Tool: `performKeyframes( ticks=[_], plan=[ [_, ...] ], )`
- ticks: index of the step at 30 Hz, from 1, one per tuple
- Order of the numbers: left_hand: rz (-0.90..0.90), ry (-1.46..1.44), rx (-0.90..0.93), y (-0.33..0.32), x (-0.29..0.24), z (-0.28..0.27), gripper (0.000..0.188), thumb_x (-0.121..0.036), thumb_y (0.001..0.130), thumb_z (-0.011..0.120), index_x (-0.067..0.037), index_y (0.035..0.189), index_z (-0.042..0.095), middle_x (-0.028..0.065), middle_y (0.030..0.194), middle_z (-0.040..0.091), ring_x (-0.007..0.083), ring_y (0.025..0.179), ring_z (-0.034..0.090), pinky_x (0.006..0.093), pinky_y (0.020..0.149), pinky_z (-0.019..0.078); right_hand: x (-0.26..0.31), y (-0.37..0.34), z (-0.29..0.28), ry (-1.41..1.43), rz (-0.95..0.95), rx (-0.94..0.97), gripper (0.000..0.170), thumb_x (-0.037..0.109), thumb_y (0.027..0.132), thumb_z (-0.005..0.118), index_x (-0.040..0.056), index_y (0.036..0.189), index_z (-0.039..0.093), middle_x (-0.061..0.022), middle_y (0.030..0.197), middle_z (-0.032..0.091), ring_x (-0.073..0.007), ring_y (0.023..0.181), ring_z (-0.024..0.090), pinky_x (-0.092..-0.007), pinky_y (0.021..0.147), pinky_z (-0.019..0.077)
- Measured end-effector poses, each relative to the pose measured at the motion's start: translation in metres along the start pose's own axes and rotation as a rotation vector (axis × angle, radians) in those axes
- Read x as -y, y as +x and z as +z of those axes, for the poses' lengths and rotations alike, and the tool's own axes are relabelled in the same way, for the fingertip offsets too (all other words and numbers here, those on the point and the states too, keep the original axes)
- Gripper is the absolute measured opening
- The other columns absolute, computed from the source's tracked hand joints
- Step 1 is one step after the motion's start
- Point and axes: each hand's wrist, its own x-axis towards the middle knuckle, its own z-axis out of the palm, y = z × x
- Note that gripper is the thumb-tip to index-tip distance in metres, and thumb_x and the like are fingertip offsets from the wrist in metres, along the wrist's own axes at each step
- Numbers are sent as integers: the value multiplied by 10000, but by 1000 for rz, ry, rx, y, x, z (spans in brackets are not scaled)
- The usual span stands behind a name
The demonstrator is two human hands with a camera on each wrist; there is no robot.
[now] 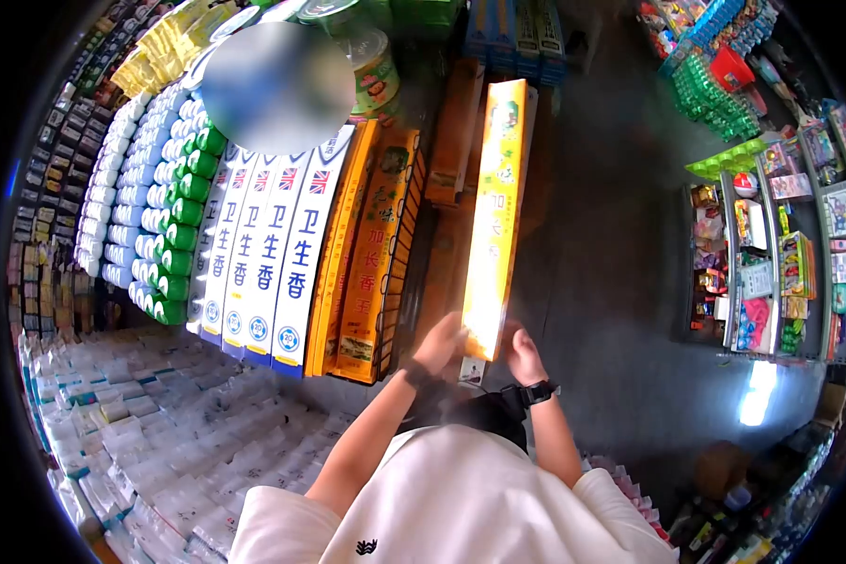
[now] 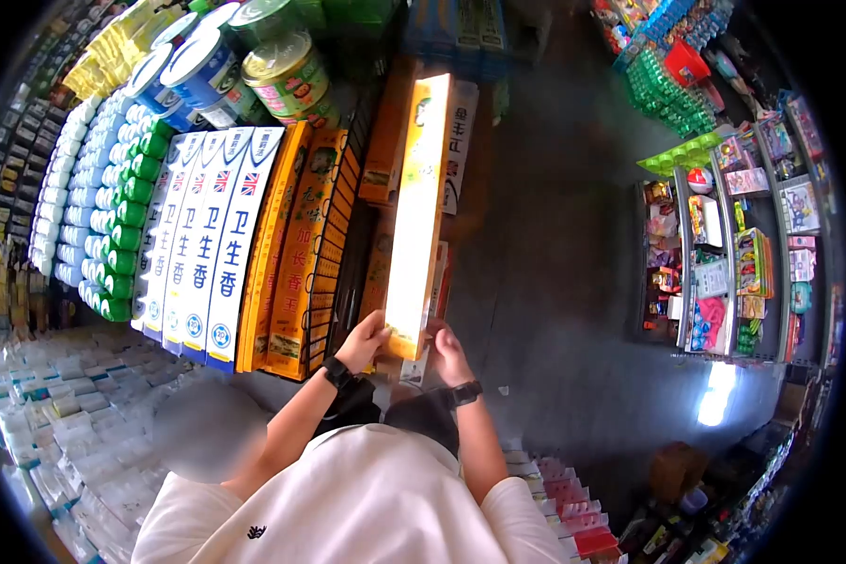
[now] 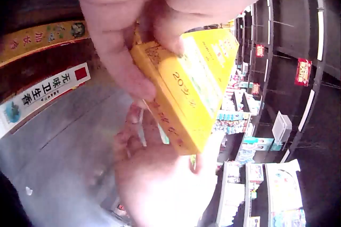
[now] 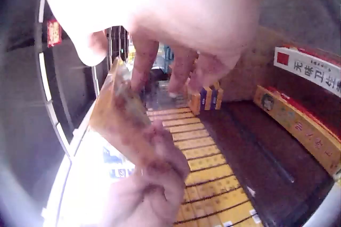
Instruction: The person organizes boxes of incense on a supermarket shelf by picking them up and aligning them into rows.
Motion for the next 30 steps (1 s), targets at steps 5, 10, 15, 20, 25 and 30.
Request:
performKeyframes(
  ticks=[5, 10, 15, 20, 25, 30],
  plan=[
    [-52, 59, 288, -46, -1, -6, 357, -102, 964, 415, -24, 1310, 382, 49, 1161, 525, 143, 1070, 508, 284, 921, 432, 25, 3, 29, 139, 31, 116, 553, 426, 919, 459, 70, 1337, 388, -94, 1348, 445, -228, 1241, 422, -380, 1031, 319],
    [-126, 59, 420, -79, 5, 11, 362, -129, 964, 426, -12, 1306, 409, 50, 1161, 519, 141, 1059, 493, 271, 926, 401, 49, -6, 60, 397, 44, 393, 490, 316, 914, 501, 108, 1344, 392, -96, 1183, 544, -286, 1095, 513, -412, 948, 407],
    [-49, 235, 448, -93, -5, 22, 367, -190, 970, 423, -40, 1304, 416, 68, 1159, 524, 143, 1046, 510, 272, 907, 425, 44, -18, 50, 341, -67, 310, 329, 167, 882, 558, 114, 1204, 523, -54, 915, 569, -204, 808, 546, -366, 756, 459],
    [91, 217, 221, -102, -14, 14, 398, -274, 970, 421, -44, 1293, 395, 92, 1186, 515, 174, 1039, 544, 307, 867, 480, 48, -17, 51, 104, -159, 93, 363, 74, 857, 594, 106, 1213, 534, -55, 1037, 597, -188, 897, 573, -351, 814, 472],
    [361, 538, 55, -133, -60, 23, 465, -249, 859, 615, 10, 1207, 448, 186, 1073, 585, 284, 973, 598, 338, 812, 481, 43, -10, 78, -59, -203, 0, 353, 49, 877, 564, 46, 1220, 483, -44, 1129, 574, -165, 1038, 546, -322, 905, 431],
    [490, 726, -268, -125, -40, 21, 353, -149, 806, 619, 5, 1096, 490, 228, 937, 599, 380, 857, 582, 400, 732, 468, 40, -8, 106, -297, -239, -97, 296, 56, 851, 612, 27, 1122, 498, -42, 1046, 584, -140, 978, 547, -279, 885, 419]
  ],
)
